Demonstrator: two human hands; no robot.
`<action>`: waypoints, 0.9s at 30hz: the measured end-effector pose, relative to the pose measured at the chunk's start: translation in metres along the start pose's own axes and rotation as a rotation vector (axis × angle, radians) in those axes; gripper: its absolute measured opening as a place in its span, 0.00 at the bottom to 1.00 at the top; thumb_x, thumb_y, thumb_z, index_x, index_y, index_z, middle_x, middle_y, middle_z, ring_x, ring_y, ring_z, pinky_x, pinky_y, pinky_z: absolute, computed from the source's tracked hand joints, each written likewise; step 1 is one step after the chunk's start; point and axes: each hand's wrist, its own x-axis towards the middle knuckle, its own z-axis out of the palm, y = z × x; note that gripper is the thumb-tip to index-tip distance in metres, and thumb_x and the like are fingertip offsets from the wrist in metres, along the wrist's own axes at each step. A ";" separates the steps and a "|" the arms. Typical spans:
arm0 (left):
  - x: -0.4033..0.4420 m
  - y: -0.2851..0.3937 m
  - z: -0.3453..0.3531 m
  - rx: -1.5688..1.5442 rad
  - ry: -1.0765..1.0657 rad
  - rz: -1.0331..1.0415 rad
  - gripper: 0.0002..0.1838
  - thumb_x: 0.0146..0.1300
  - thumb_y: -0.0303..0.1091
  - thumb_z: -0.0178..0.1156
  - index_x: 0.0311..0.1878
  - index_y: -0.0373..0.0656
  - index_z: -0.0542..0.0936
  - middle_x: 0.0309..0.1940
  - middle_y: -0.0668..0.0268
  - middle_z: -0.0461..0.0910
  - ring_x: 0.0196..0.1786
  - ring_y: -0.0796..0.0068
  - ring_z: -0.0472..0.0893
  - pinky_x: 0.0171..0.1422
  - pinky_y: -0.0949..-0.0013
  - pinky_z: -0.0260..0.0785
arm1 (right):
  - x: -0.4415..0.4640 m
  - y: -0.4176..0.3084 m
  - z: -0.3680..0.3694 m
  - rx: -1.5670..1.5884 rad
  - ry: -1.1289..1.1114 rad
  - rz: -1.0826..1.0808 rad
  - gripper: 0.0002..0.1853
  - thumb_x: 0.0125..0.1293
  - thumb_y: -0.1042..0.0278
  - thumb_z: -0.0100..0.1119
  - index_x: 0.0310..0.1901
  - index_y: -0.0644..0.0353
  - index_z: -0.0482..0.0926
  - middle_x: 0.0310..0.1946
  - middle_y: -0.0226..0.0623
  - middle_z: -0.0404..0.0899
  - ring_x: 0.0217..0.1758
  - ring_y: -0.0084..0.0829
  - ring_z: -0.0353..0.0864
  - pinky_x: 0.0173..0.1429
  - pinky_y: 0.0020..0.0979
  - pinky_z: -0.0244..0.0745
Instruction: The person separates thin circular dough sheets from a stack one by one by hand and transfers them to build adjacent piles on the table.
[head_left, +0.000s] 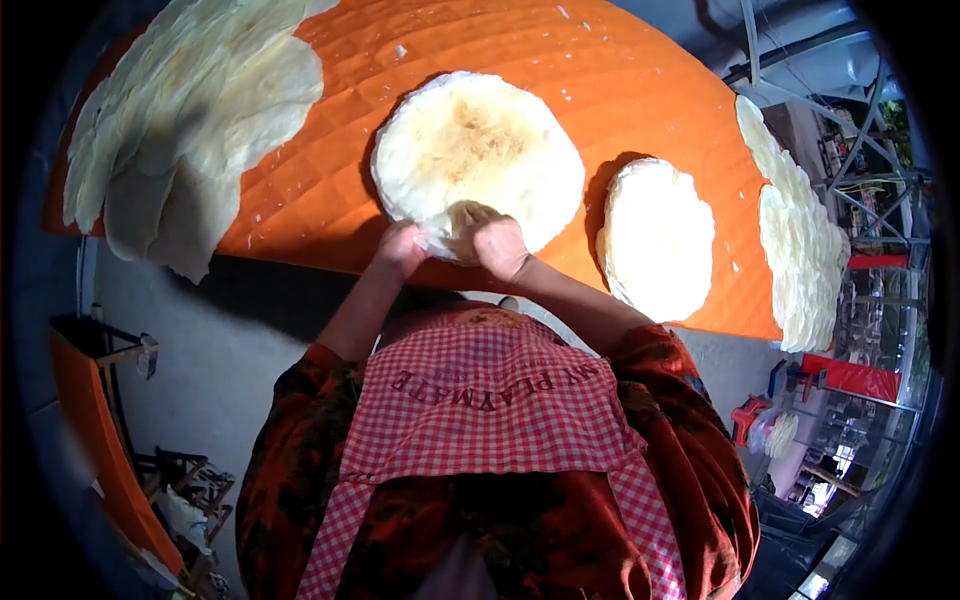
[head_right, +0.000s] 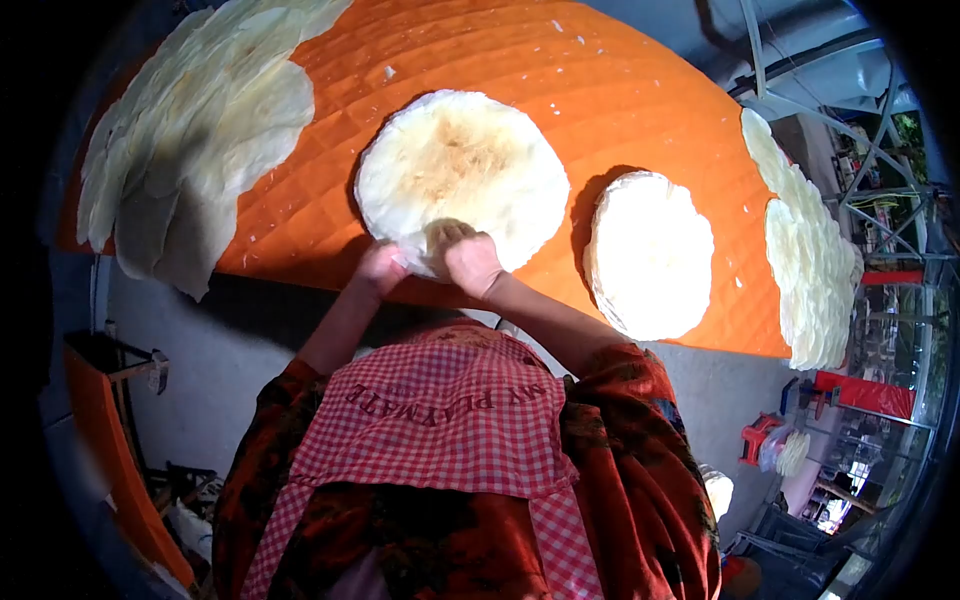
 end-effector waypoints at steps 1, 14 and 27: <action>0.000 -0.002 0.003 -0.046 -0.007 0.028 0.23 0.63 0.24 0.46 0.62 0.30 0.65 0.57 0.52 0.71 0.56 0.56 0.75 0.62 0.54 0.68 | -0.008 -0.005 0.006 -0.070 -0.008 -0.034 0.19 0.53 0.65 0.54 0.46 0.63 0.77 0.44 0.44 0.80 0.45 0.36 0.82 0.39 0.31 0.79; -0.018 0.007 0.005 0.097 -0.076 -0.015 0.27 0.49 0.20 0.47 0.57 0.30 0.69 0.47 0.56 0.77 0.45 0.63 0.79 0.43 0.66 0.75 | -0.005 0.004 0.019 -0.009 -0.003 0.073 0.19 0.54 0.65 0.57 0.48 0.63 0.75 0.47 0.44 0.79 0.51 0.39 0.79 0.48 0.35 0.77; -0.018 0.004 -0.002 0.242 -0.074 0.035 0.32 0.45 0.19 0.50 0.60 0.36 0.67 0.47 0.58 0.77 0.42 0.65 0.80 0.43 0.69 0.75 | -0.001 -0.005 0.005 0.126 -0.168 0.144 0.29 0.54 0.57 0.61 0.56 0.64 0.70 0.58 0.45 0.71 0.61 0.40 0.71 0.56 0.40 0.72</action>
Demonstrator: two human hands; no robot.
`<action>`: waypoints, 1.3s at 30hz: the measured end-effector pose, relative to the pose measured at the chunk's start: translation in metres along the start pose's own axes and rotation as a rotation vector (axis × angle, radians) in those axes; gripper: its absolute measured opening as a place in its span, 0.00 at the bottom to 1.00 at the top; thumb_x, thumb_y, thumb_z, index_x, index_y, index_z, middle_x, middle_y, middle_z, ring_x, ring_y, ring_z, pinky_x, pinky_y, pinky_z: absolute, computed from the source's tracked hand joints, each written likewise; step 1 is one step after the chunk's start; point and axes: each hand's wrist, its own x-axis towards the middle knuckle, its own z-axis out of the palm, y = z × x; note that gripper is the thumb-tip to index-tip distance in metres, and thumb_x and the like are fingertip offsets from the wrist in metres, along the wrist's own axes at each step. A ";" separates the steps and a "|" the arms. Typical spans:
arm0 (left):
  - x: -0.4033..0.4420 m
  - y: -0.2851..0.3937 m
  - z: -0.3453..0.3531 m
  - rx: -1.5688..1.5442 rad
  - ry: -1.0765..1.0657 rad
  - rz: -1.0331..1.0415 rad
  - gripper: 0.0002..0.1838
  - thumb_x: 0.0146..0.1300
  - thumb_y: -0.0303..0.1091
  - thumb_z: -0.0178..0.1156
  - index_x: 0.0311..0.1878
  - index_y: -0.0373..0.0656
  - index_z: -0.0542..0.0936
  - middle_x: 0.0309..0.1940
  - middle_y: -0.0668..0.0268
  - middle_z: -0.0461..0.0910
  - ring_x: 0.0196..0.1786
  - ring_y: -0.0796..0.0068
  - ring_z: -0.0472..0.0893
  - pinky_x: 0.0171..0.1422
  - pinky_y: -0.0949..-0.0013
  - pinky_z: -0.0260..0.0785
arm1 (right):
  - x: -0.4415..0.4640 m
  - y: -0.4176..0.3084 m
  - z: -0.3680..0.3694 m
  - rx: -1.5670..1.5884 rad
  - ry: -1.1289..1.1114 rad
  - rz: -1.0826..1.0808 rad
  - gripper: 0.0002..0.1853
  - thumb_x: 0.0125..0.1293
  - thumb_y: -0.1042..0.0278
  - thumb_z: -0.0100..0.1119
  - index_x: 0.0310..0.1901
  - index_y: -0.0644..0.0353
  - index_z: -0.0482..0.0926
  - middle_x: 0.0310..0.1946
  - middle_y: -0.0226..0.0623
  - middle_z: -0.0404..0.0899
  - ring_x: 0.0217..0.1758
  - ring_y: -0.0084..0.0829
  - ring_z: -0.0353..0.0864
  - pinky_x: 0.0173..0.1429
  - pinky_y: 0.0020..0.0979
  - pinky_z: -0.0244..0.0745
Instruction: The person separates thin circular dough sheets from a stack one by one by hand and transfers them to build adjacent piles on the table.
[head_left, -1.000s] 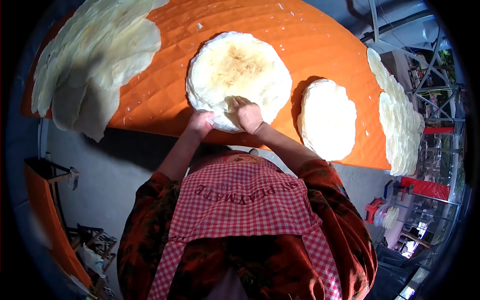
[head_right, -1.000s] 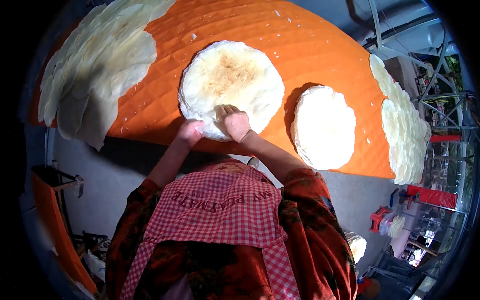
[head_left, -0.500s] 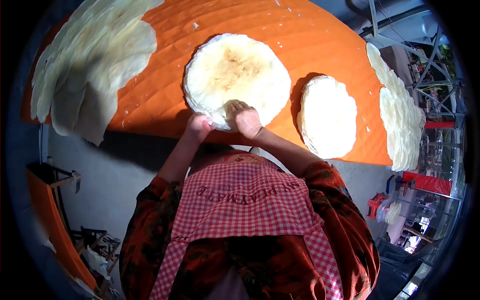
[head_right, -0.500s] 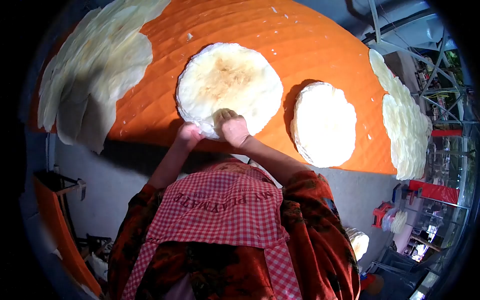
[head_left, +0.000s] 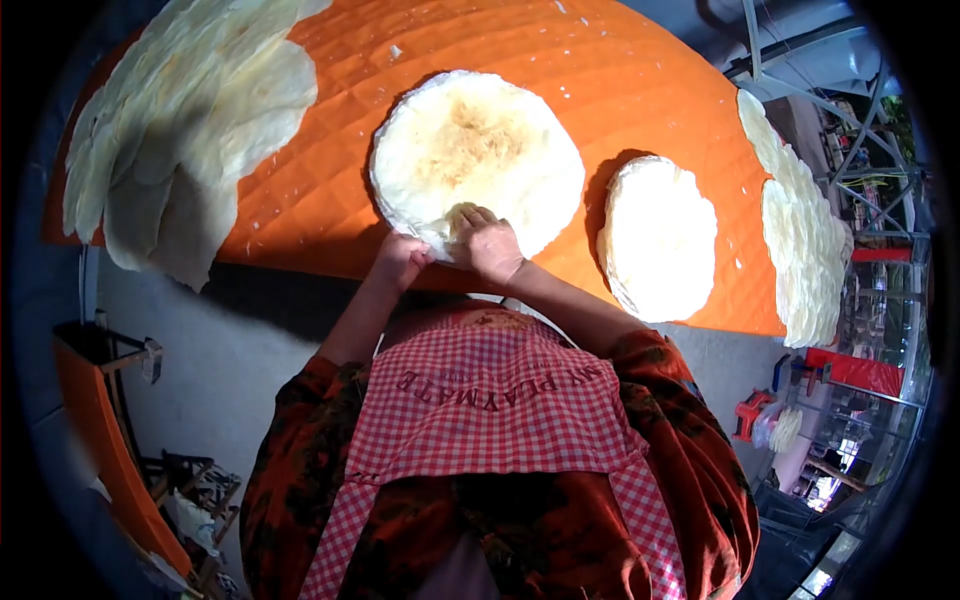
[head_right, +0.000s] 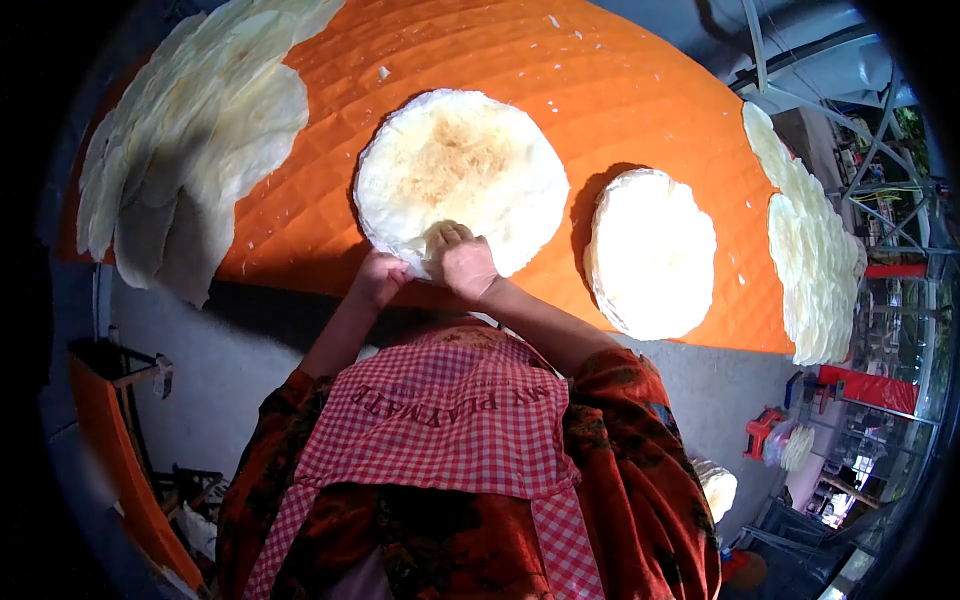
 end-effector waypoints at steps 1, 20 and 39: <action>0.001 -0.001 -0.003 -0.006 -0.017 0.000 0.32 0.45 0.19 0.49 0.60 0.36 0.67 0.47 0.58 0.77 0.42 0.66 0.80 0.42 0.69 0.75 | -0.002 -0.008 -0.006 -0.001 0.006 0.014 0.30 0.54 0.56 0.61 0.56 0.64 0.70 0.59 0.46 0.71 0.62 0.40 0.70 0.56 0.41 0.72; 0.001 0.003 0.014 -0.063 -0.128 0.066 0.26 0.51 0.22 0.50 0.58 0.36 0.68 0.43 0.60 0.77 0.37 0.71 0.77 0.35 0.74 0.70 | -0.006 0.000 0.021 -0.036 0.112 -0.102 0.22 0.56 0.63 0.53 0.51 0.66 0.74 0.51 0.45 0.75 0.59 0.38 0.74 0.47 0.39 0.76; 0.003 0.001 0.000 -0.051 0.288 -0.269 0.20 0.67 0.29 0.45 0.60 0.29 0.65 0.55 0.51 0.73 0.57 0.56 0.75 0.62 0.55 0.68 | -0.057 0.096 -0.025 2.234 0.410 0.816 0.30 0.64 0.56 0.55 0.64 0.62 0.63 0.62 0.44 0.68 0.64 0.44 0.68 0.66 0.49 0.63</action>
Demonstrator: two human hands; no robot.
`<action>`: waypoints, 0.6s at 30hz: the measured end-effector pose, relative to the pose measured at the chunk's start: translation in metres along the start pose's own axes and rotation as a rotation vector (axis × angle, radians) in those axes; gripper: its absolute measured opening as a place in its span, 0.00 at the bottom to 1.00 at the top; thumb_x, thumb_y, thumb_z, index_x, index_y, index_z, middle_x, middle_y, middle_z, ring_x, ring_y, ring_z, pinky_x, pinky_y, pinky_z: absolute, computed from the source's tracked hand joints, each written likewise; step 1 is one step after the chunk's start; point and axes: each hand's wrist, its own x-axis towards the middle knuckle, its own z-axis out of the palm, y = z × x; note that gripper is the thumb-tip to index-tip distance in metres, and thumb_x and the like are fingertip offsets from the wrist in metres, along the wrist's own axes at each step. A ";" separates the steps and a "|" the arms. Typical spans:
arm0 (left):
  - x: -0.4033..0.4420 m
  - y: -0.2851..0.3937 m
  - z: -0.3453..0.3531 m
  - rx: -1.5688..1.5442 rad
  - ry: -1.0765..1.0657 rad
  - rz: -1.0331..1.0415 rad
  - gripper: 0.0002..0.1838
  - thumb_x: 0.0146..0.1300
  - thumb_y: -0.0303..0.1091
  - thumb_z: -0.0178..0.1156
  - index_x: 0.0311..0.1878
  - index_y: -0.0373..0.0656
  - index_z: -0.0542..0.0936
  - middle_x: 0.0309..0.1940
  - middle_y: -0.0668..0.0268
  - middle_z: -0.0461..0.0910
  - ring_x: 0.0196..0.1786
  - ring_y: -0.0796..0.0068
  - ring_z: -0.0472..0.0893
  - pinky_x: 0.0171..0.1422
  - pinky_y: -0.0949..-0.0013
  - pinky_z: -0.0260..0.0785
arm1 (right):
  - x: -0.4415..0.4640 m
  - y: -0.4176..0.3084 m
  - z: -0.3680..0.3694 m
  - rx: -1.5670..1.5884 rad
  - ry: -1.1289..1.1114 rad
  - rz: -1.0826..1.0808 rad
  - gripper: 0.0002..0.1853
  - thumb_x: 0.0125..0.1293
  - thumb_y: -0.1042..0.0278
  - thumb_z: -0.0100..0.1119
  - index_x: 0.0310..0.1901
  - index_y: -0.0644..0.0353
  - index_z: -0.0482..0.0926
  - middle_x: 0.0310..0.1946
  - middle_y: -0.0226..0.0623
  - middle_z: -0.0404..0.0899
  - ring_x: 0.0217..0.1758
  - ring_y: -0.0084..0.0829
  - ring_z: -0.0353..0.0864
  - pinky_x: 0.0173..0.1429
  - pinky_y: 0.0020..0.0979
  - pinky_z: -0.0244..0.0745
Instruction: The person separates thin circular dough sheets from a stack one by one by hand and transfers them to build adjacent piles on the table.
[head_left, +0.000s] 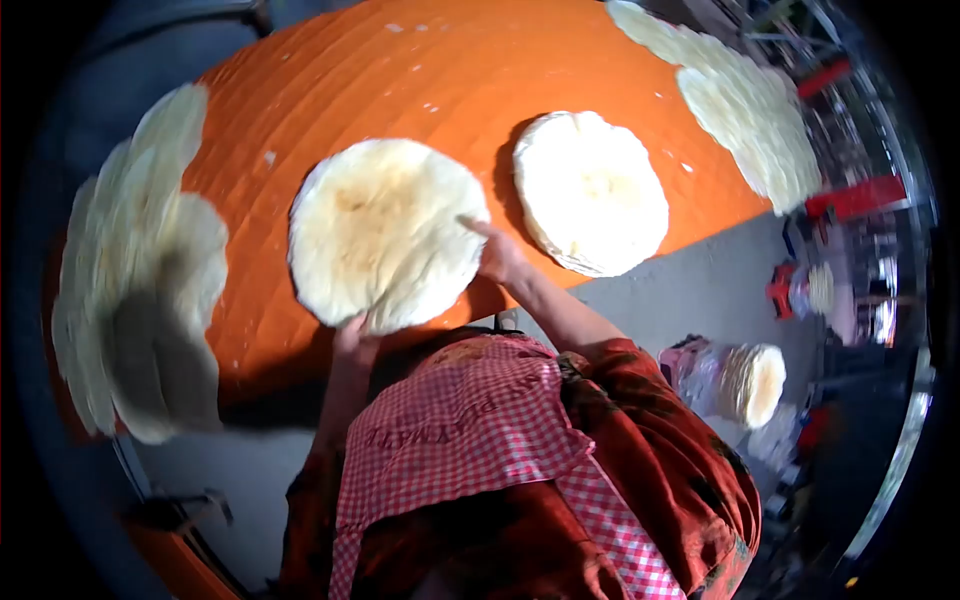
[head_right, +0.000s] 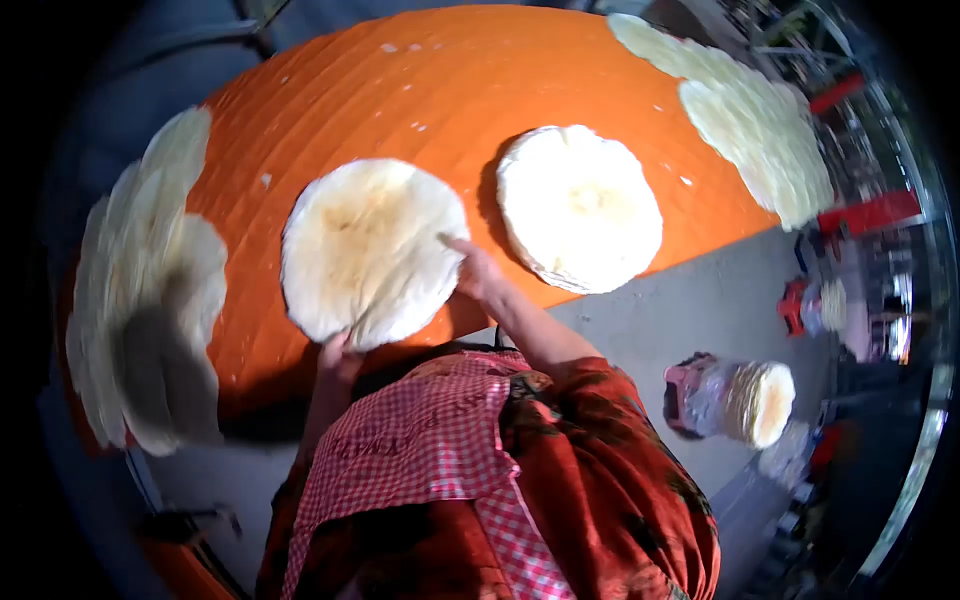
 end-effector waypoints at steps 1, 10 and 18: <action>-0.009 -0.001 0.004 0.020 0.018 0.076 0.21 0.67 0.31 0.45 0.61 0.31 0.65 0.56 0.50 0.73 0.58 0.56 0.74 0.62 0.55 0.68 | 0.012 0.001 -0.010 -0.090 0.044 0.012 0.27 0.64 0.62 0.55 0.63 0.64 0.65 0.59 0.45 0.71 0.64 0.44 0.68 0.67 0.49 0.62; -0.014 0.055 0.057 0.030 0.032 0.267 0.24 0.64 0.32 0.52 0.63 0.36 0.66 0.58 0.57 0.73 0.61 0.57 0.71 0.65 0.51 0.64 | -0.023 -0.106 0.063 -0.631 -0.111 -0.469 0.27 0.55 0.86 0.57 0.59 0.60 0.71 0.43 0.30 0.79 0.45 0.22 0.77 0.49 0.26 0.75; -0.049 -0.013 0.304 0.196 -0.176 0.381 0.29 0.61 0.29 0.56 0.66 0.35 0.62 0.63 0.55 0.66 0.65 0.58 0.67 0.69 0.52 0.60 | -0.148 -0.286 -0.015 -0.518 -0.069 -0.812 0.27 0.53 0.84 0.59 0.58 0.61 0.71 0.46 0.33 0.79 0.45 0.25 0.79 0.50 0.29 0.76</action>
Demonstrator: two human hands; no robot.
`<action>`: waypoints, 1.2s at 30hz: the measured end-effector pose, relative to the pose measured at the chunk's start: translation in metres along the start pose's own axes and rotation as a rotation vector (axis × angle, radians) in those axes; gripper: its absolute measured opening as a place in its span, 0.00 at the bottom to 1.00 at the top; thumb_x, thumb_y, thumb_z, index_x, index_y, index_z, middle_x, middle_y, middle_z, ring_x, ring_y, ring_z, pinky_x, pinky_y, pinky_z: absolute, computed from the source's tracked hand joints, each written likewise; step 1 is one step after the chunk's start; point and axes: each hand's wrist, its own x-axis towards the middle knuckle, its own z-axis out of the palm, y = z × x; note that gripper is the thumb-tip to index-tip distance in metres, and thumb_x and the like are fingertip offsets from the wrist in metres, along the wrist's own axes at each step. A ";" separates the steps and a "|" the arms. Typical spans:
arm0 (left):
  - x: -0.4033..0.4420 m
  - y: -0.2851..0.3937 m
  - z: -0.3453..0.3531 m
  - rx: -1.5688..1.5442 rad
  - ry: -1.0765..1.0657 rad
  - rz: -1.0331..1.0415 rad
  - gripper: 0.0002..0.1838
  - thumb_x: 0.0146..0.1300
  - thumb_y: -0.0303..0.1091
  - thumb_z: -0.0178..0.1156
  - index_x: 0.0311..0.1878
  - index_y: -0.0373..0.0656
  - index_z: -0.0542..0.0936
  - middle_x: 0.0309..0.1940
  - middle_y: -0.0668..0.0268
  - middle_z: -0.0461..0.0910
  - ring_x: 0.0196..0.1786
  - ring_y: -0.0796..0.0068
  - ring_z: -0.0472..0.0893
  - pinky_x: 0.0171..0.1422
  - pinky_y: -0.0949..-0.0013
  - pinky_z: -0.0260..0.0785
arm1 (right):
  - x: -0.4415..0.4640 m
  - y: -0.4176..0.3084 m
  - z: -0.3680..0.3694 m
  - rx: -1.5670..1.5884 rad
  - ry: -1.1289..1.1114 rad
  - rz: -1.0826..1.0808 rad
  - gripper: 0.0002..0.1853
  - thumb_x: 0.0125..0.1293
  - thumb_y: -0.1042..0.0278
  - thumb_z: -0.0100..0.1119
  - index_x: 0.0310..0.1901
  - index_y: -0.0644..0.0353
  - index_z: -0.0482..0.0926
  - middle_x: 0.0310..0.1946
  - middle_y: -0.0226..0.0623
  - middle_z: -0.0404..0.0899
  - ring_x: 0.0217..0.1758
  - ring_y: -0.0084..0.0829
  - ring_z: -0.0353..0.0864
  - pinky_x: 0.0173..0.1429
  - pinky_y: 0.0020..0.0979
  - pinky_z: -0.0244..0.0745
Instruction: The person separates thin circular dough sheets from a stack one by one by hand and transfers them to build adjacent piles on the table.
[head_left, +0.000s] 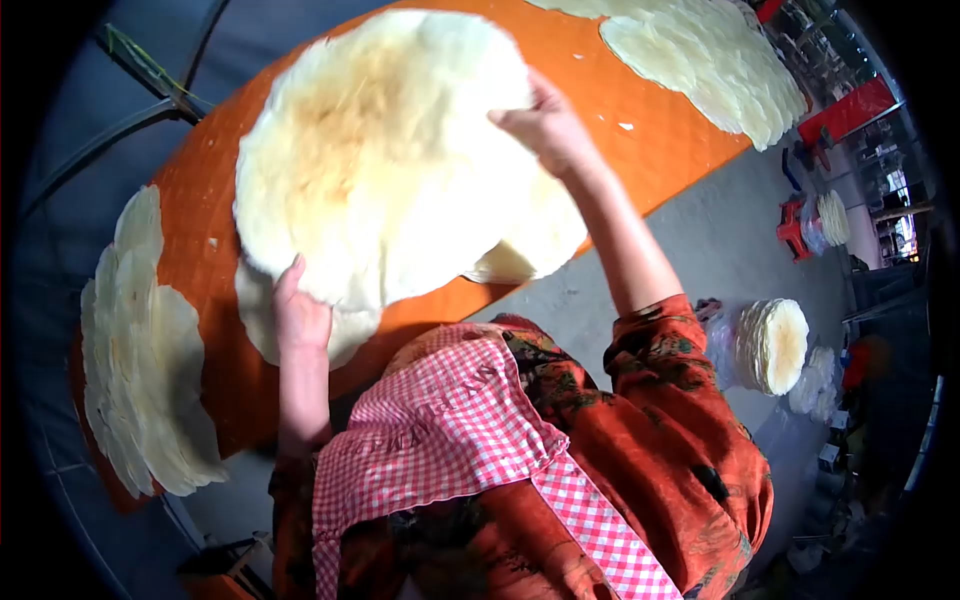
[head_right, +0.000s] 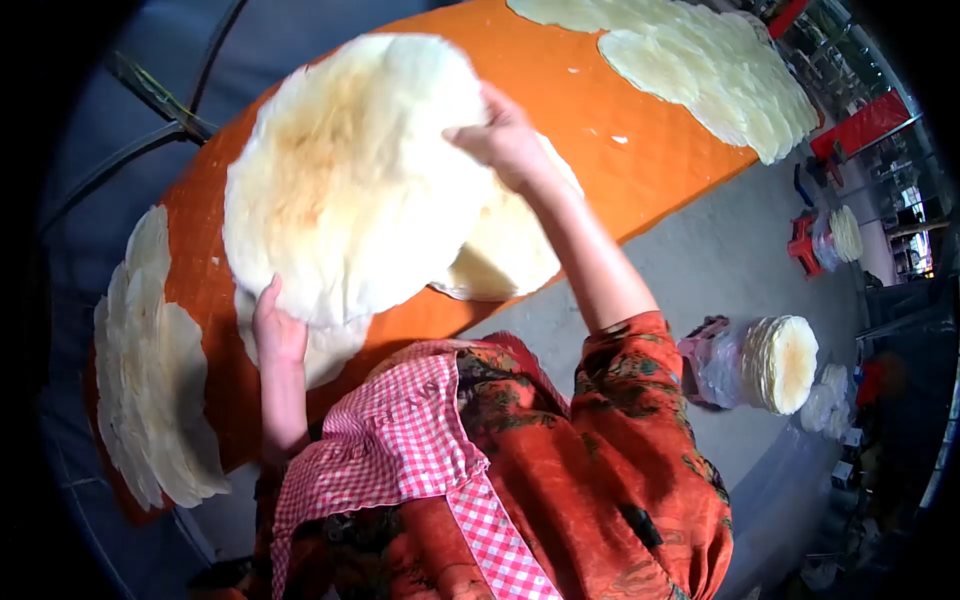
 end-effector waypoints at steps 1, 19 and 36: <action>0.003 -0.015 0.019 0.000 -0.062 -0.011 0.30 0.61 0.29 0.56 0.66 0.36 0.61 0.64 0.55 0.66 0.65 0.58 0.67 0.69 0.52 0.60 | -0.006 -0.012 -0.026 0.022 0.034 0.015 0.28 0.53 0.84 0.59 0.58 0.62 0.69 0.48 0.35 0.78 0.47 0.26 0.79 0.53 0.30 0.75; 0.061 -0.214 0.026 0.289 0.041 -0.369 0.19 0.64 0.25 0.52 0.58 0.36 0.68 0.53 0.56 0.75 0.54 0.63 0.77 0.57 0.58 0.71 | -0.071 0.114 -0.229 -0.328 0.274 0.505 0.24 0.56 0.82 0.58 0.57 0.66 0.69 0.45 0.42 0.79 0.46 0.31 0.79 0.48 0.31 0.76; 0.091 -0.216 0.067 2.165 -0.168 0.403 0.44 0.59 0.58 0.56 0.73 0.48 0.52 0.74 0.50 0.40 0.76 0.48 0.37 0.72 0.35 0.31 | -0.081 0.132 -0.188 -1.749 -0.219 -0.023 0.40 0.61 0.34 0.47 0.70 0.48 0.57 0.73 0.45 0.48 0.76 0.49 0.41 0.71 0.62 0.36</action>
